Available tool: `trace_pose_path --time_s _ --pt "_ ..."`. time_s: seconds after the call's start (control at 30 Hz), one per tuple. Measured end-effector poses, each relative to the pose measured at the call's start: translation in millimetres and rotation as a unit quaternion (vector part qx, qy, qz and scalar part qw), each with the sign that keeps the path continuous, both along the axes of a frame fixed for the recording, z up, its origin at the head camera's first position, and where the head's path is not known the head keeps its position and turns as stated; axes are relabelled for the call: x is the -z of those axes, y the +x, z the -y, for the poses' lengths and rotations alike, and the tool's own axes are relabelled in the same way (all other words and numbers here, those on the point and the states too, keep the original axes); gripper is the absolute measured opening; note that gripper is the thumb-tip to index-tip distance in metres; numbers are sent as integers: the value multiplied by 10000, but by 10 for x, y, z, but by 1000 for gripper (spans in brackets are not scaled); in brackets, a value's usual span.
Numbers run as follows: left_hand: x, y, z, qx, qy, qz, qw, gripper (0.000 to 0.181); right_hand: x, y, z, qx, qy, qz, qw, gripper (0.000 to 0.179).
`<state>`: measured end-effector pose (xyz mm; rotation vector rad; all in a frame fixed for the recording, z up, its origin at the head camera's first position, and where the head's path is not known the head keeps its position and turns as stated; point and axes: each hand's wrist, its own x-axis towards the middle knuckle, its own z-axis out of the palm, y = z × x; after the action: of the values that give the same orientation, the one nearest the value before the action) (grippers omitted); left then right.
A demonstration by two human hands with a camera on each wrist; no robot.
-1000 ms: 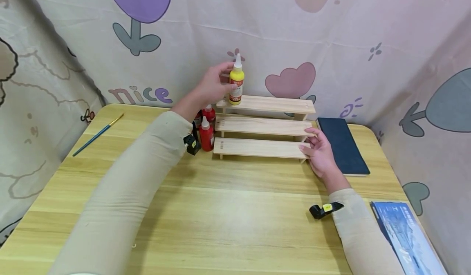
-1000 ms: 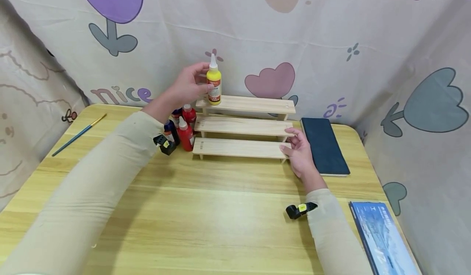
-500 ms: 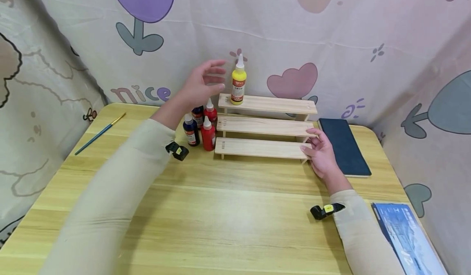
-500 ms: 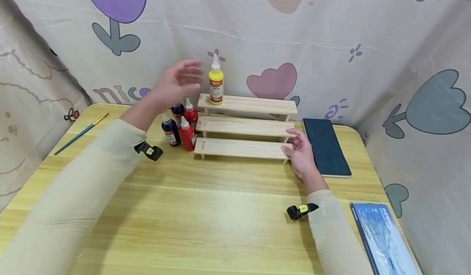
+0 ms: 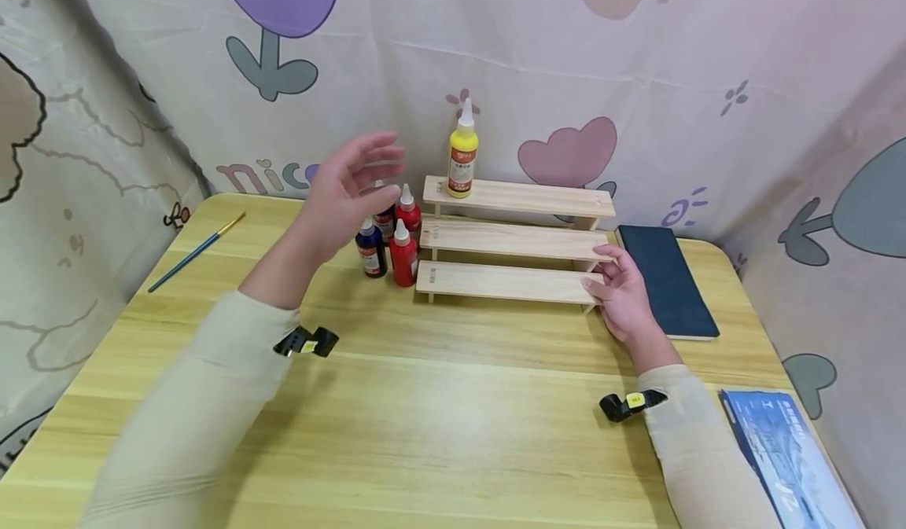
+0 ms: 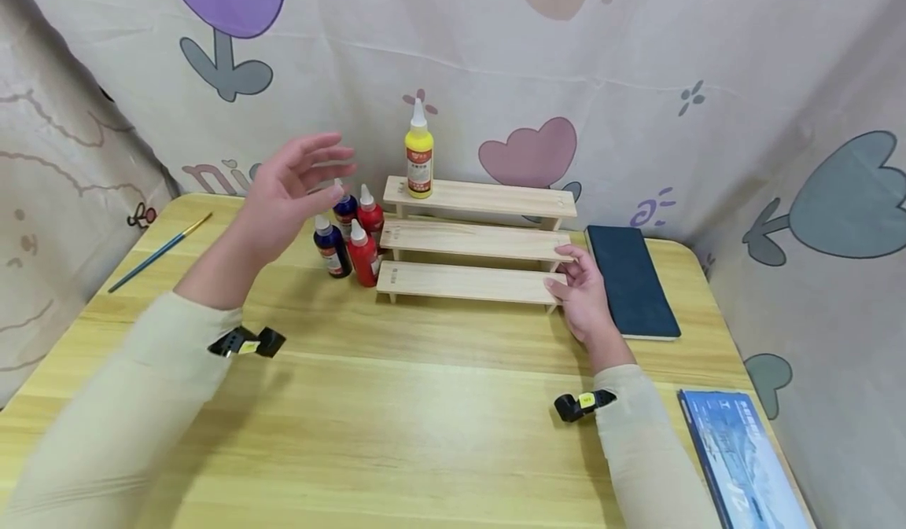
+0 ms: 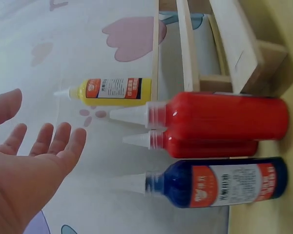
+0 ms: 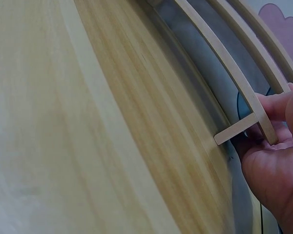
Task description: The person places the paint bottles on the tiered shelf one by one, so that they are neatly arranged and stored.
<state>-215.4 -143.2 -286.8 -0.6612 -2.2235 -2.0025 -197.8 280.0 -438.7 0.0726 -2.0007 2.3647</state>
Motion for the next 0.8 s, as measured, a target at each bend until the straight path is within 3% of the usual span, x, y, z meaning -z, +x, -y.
trace_pose_path --time_s 0.23,0.47,0.63,0.8 --pt "249 280 74 -222 180 -156 9995 53 -17 6 6 -16 12 -14 10000 53" --pt "559 447 72 -439 74 283 9986 54 -11 7 3 -30 28 -48 10000 54" --pt "728 490 15 -1003 -410 524 9927 50 -9 12 2 -53 15 -38 10000 54" --pt "767 468 -101 -1671 -852 452 9812 42 -9 14 7 -46 0 -58 10000 54"
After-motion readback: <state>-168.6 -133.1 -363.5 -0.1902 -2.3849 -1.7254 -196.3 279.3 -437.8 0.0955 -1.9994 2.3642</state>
